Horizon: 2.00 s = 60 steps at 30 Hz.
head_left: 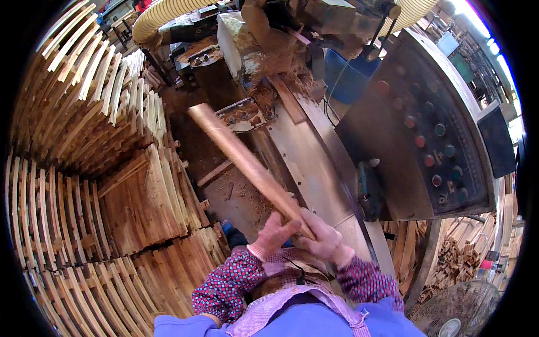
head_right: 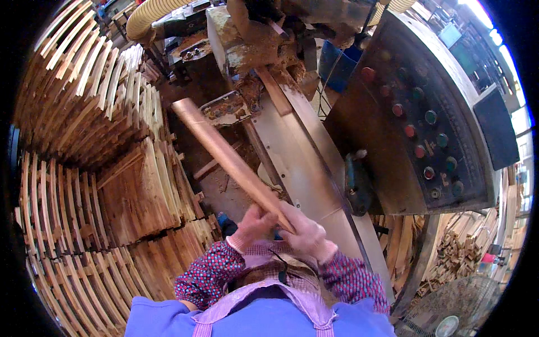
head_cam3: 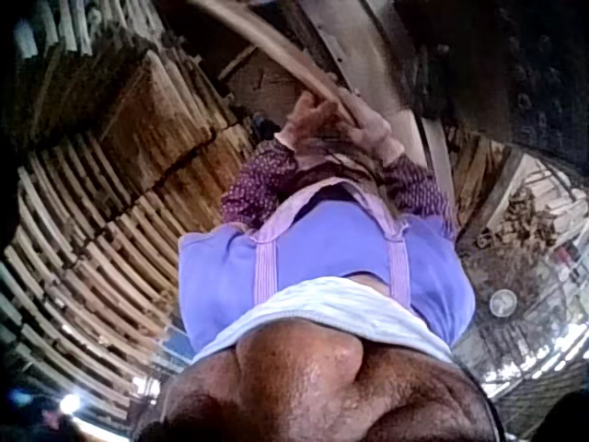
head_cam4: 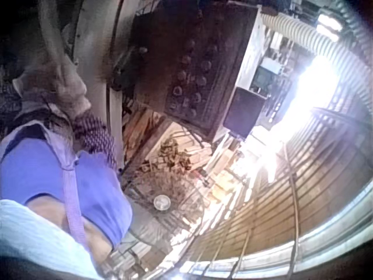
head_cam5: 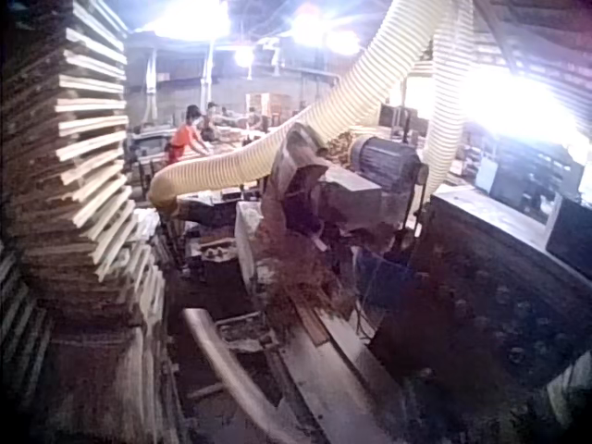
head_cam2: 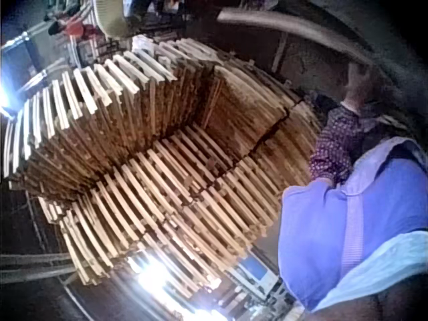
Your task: The person picks up wood slats one at a time from a stack, passes them through a woodworking machine, and then organizes the processed slats into a different stack.
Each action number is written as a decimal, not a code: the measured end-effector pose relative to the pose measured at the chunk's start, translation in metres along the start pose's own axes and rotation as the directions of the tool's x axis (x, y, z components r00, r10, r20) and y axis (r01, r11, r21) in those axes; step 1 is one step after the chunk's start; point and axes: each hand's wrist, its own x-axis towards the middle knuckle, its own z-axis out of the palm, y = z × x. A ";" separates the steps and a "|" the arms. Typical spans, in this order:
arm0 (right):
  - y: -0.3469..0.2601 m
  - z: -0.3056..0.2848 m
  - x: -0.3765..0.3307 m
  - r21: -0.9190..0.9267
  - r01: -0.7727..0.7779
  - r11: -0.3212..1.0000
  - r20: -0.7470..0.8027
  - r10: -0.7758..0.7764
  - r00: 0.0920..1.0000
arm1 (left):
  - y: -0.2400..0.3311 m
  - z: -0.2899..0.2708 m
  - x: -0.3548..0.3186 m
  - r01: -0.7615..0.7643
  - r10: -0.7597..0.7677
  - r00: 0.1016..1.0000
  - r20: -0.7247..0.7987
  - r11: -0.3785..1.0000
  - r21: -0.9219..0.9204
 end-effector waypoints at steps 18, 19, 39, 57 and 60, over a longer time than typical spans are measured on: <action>0.117 -0.034 0.165 -0.813 -0.178 0.554 -0.357 -0.233 0.905 | 0.046 -0.635 0.032 0.340 -0.287 0.199 -0.937 0.917 -0.209; 0.126 -0.042 0.176 -0.863 -0.127 0.490 -0.281 -0.255 0.925 | 0.054 -0.657 0.040 0.299 -0.285 0.188 -0.940 0.928 -0.221; -0.059 0.156 0.178 0.389 -0.299 0.871 0.137 0.267 0.954 | 0.032 -0.392 -0.094 -0.184 -0.306 0.490 -0.816 0.879 -0.440; 0.010 0.018 -0.112 -0.282 -0.288 0.915 -0.388 0.166 0.907 | 0.034 -0.015 -0.033 -0.024 0.085 0.995 0.044 0.662 -0.749; 0.071 0.025 -0.100 -0.603 -0.268 0.751 -0.501 -0.095 0.860 | 0.027 -0.011 -0.024 0.045 0.055 0.992 0.111 0.678 -0.734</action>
